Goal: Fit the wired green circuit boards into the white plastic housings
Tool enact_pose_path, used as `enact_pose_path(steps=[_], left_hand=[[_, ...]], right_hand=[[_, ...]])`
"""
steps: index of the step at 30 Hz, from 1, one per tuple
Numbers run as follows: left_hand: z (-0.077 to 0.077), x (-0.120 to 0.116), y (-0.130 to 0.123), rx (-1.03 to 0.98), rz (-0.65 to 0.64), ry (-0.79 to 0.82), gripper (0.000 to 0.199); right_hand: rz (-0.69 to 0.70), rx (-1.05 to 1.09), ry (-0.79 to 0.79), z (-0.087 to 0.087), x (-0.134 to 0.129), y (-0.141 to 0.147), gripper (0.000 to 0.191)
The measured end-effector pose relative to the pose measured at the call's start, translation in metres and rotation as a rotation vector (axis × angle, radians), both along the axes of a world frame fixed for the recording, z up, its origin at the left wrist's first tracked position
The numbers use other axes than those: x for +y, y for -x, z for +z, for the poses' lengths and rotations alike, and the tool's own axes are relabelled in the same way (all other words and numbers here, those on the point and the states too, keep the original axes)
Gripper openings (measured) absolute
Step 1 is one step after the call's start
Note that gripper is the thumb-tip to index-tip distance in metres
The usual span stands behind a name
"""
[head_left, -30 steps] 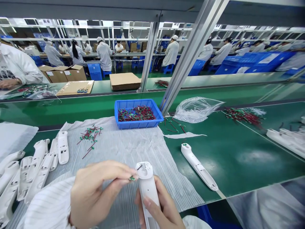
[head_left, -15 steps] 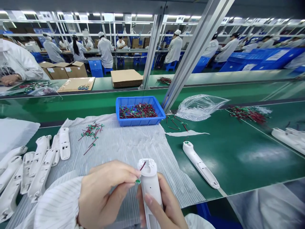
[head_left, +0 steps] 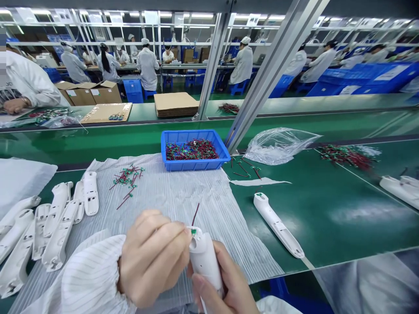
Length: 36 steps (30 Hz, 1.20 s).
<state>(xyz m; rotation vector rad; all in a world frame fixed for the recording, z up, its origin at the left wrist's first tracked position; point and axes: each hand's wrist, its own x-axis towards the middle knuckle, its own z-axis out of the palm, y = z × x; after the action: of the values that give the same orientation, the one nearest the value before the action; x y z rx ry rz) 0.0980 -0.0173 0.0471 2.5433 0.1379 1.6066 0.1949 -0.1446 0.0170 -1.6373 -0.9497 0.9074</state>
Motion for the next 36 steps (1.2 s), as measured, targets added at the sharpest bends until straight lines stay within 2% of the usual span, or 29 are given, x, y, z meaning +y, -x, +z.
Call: enact_pose_path(steps=[2,6,8,10,13,15,17,19,22,26,28,31,36], left_hand=[[0.007,0.002,0.000,0.080,-0.091,0.217,0.011],[0.020,0.010,-0.001,0.247,-0.295,0.834,0.012],[0.022,0.013,-0.002,0.284,-0.343,1.130,0.013],[0.019,0.015,-0.003,0.280,-0.383,1.335,0.022],[0.008,0.014,-0.005,0.235,-0.501,1.489,0.046],[0.001,0.012,-0.008,0.162,-0.537,1.538,0.053],[-0.004,0.009,-0.011,0.091,-0.485,1.581,0.050],[-0.007,0.007,-0.013,0.077,-0.402,1.619,0.039],[-0.009,0.005,-0.012,0.140,-0.336,1.599,0.018],[-0.013,0.008,-0.007,0.240,-0.367,1.430,0.008],[-0.015,0.010,-0.005,0.210,-0.285,1.192,0.008],[-0.016,0.011,-0.005,0.088,-0.120,0.717,0.014],[-0.015,0.005,-0.004,0.038,-0.029,0.273,0.012]], right_hand=[[-0.013,-0.025,0.004,-0.001,0.000,-0.002,0.036],[-0.010,-0.139,0.006,-0.002,-0.002,-0.008,0.036],[-0.002,-0.211,0.003,-0.001,-0.003,-0.011,0.036],[0.025,-0.270,0.003,-0.001,-0.004,-0.014,0.036],[0.097,-0.376,-0.004,-0.005,-0.003,-0.017,0.037],[0.091,-0.505,-0.082,-0.011,0.002,-0.017,0.046],[0.019,-0.673,-0.229,-0.018,0.008,-0.014,0.057],[-0.031,-0.850,-0.328,-0.023,0.013,-0.012,0.061],[0.033,-1.014,-0.257,-0.026,0.016,-0.010,0.057],[0.098,-0.930,-0.168,-0.024,0.014,-0.009,0.057],[0.120,-0.890,-0.191,-0.023,0.013,-0.008,0.055],[0.140,-0.874,-0.211,-0.024,0.013,-0.009,0.053],[0.175,-0.795,-0.185,-0.028,0.016,-0.012,0.057]])
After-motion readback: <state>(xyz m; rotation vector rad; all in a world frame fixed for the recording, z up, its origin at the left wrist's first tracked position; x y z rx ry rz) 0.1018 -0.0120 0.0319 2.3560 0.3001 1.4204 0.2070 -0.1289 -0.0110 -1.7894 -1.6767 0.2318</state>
